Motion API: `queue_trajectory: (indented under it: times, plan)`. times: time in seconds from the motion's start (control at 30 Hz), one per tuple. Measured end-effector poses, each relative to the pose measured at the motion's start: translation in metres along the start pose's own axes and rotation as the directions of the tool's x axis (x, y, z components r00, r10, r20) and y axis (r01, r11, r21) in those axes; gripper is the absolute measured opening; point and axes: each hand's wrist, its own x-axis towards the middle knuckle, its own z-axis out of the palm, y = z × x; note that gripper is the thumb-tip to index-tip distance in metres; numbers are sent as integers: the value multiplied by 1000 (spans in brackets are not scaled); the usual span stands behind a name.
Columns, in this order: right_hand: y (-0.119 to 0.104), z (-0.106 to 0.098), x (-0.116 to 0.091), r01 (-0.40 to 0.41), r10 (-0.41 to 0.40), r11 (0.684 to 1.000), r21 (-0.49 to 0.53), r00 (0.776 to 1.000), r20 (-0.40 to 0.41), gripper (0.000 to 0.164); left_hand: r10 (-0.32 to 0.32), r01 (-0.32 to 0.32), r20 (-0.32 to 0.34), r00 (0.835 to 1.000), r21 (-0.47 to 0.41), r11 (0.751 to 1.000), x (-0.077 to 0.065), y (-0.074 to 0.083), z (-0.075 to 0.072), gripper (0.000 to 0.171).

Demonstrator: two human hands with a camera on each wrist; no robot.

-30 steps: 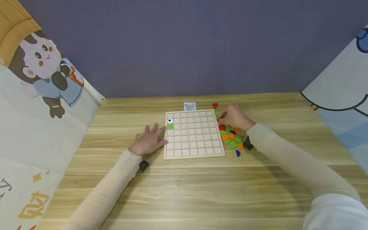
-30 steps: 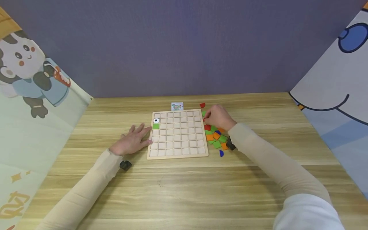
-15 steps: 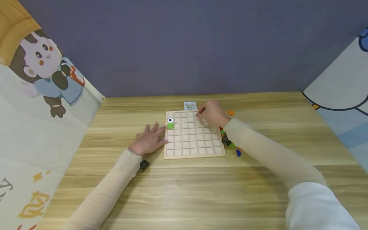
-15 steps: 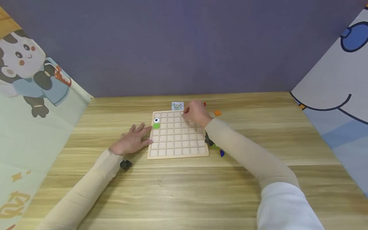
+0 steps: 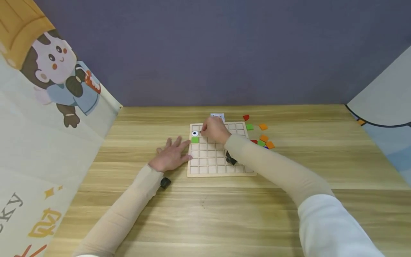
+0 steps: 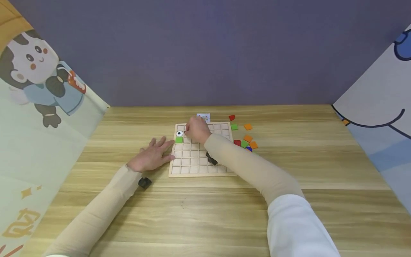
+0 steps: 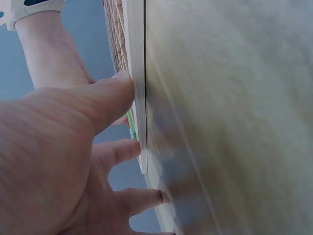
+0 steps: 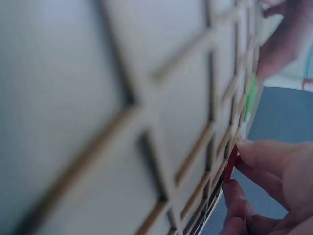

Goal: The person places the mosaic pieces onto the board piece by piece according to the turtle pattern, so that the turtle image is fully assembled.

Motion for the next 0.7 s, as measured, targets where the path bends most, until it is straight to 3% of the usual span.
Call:
queue_trajectory:
  times: [0.47,0.7]
  plan:
    - [-3,2,-3,49,-46,998,-33,994,95,15,4,-4,-1,1000,7,1000,3,0,1,68]
    - [-2,0,-6,129,-117,989,-71,980,161,17,0,-1,6,1000,19,1000,2,1,0,67]
